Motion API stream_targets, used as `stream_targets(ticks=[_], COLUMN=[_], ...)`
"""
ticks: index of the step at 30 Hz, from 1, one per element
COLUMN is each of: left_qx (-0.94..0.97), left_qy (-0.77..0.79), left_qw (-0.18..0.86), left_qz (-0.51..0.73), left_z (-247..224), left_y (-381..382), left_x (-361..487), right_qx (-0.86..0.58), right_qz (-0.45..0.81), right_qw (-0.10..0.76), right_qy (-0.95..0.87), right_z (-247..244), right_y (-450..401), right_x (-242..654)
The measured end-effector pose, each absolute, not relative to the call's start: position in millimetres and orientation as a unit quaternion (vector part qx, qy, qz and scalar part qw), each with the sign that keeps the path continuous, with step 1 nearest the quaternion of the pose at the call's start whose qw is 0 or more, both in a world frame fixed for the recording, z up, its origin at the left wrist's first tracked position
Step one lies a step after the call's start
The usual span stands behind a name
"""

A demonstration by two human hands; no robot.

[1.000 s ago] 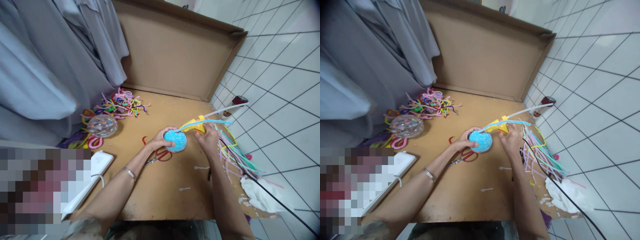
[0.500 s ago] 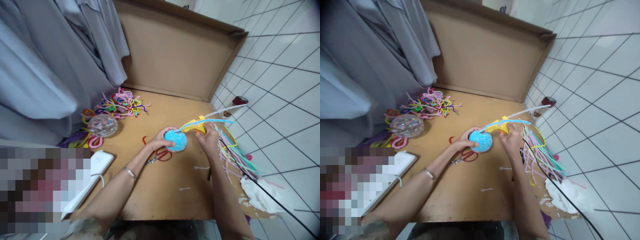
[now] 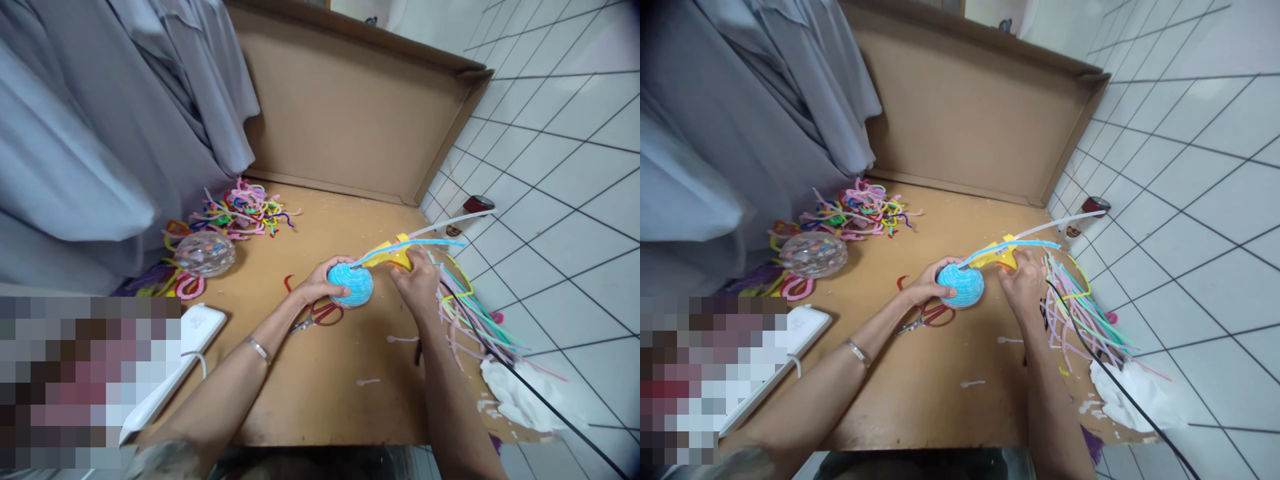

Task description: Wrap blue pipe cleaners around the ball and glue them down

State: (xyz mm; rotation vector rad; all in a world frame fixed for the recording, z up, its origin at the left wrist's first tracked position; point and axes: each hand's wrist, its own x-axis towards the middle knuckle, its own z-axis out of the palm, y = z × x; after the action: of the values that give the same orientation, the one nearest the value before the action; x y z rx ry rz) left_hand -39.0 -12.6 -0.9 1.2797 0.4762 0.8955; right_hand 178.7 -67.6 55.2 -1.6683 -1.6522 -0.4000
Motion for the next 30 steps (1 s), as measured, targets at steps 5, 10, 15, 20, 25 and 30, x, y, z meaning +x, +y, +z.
stream_targets(ticks=[5,10,15,20,25,30], left_qx=[0.571,0.57,0.574,0.569,0.569,0.573], left_qy=[0.218,0.22,0.221,0.22,0.214,0.213], left_qw=[0.686,0.685,0.681,0.686,0.689,0.686], left_qz=[0.395,0.397,0.397,0.397,0.395,0.396], left_z=[1.9,1.9,1.4,2.0,2.0,0.5], left_y=[-13.9,-13.6,-13.4,-14.2,-14.3,-13.6], left_x=[-39.0,-38.8,-39.0,-39.0,-39.1,-38.9], right_qx=[-0.656,-0.649,-0.655,-0.646,-0.648,-0.657], right_qz=[-0.156,-0.156,-0.148,-0.151,-0.144,-0.138], right_qw=[0.366,0.373,0.377,0.389,0.377,0.375], right_qy=[-0.641,-0.645,-0.638,-0.639,-0.646,-0.639], right_z=[55.9,55.7,53.8,51.5,52.5,54.6], right_y=[-68.8,-68.2,-66.2,-65.0,-66.2,-66.8], right_x=[176.1,176.4,180.9,179.5,179.0,180.1])
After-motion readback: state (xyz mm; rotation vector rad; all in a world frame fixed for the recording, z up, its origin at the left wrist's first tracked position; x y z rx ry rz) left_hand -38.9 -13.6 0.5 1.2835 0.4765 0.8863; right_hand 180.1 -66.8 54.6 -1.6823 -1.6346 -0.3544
